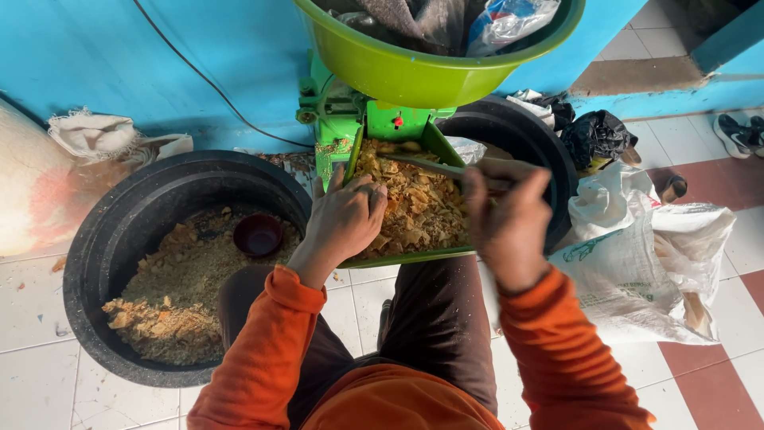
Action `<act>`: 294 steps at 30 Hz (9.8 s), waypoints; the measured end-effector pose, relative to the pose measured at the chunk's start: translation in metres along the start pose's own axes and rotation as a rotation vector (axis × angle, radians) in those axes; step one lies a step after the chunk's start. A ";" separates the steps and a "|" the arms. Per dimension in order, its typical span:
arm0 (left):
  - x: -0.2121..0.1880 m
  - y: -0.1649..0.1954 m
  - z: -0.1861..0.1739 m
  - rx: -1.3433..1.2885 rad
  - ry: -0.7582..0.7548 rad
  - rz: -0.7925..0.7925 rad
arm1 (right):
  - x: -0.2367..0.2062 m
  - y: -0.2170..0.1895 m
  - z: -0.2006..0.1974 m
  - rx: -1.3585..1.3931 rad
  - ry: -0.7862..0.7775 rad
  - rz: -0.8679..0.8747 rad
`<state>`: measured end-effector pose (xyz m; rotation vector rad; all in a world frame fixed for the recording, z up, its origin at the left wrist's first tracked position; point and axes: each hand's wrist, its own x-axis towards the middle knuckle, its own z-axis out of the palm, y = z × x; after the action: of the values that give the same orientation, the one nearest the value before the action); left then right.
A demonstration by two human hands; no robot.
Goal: The person sits on the floor in front of a green grinding machine and feeds dried cassava pieces from a green tray into the machine, using a metal rod to push the pieces in. Ground material collects in a large black basin, and the person occasionally scoops and spreads the ground material with a red scoop and a wooden paddle.
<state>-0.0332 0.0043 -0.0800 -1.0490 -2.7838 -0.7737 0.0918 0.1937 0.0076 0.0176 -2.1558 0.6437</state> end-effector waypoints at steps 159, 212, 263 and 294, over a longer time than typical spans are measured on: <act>0.025 -0.024 0.008 0.141 -0.046 0.133 | -0.047 0.014 0.005 0.131 -0.031 0.085; 0.001 -0.016 -0.001 0.133 -0.078 0.115 | -0.046 0.003 0.012 0.043 -0.224 0.051; 0.007 -0.025 0.008 0.037 -0.161 0.077 | -0.014 -0.029 -0.049 0.024 -0.117 0.027; 0.007 -0.024 0.007 0.079 -0.142 0.100 | -0.054 -0.002 0.008 0.054 -0.191 0.047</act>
<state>-0.0532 -0.0035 -0.0949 -1.2644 -2.8231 -0.5949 0.1200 0.1772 -0.0359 0.0598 -2.3276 0.7542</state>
